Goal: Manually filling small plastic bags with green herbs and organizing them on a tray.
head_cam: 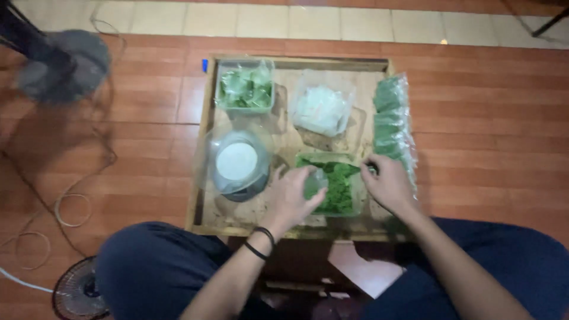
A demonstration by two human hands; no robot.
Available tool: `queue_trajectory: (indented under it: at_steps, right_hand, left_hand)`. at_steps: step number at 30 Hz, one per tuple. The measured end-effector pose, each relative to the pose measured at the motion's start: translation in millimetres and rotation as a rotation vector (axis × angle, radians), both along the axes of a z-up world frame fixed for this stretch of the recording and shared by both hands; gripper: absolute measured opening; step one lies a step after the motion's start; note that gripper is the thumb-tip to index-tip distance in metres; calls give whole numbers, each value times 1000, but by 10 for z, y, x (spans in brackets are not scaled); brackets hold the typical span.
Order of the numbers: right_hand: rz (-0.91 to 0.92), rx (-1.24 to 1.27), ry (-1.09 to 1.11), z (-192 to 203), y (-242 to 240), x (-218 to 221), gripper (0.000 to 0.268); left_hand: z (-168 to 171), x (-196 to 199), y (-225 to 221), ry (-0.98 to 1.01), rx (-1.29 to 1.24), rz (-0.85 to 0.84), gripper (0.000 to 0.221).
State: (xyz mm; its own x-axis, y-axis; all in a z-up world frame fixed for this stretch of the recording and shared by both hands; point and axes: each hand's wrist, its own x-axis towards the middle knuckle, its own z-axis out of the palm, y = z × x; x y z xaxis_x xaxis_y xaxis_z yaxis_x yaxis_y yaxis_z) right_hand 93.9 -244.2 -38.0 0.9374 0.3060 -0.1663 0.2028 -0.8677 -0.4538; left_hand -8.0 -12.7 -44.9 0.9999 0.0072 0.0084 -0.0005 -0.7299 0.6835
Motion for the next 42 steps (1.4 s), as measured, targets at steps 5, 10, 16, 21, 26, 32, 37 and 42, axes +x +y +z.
queue_trajectory:
  at_steps: [5,10,16,21,26,32,37,42]
  right_hand:
    - [55,8,-46,336,82,-86,20]
    - [151,-10,-29,492,181,-113,21]
    - [189,-44,-19,605,274,-170,19]
    - [238,231,-2,607,326,-175,18]
    - [409,122,-281,449,297,-145,19]
    - [291,290,-287,255,139,-9,14]
    - [187,318,-277,62,5,140,14]
    - [160,-161,-121,-441,81,168,20]
  left_hand:
    - [-71,-46,-190,-100,-98,106,48]
    - [-88,-32,-301,-110,-150,122,48]
    - [-234,25,-300,-156,-66,55,49]
    - [-286,49,-333,-196,-91,14,51]
    - [-324,89,-319,-173,-176,63,50]
    - [-189,13,-317,-43,-376,160,48]
    - [-83,18,-265,-5,-475,254,44]
    - [60,47,-250,46,-763,438,42]
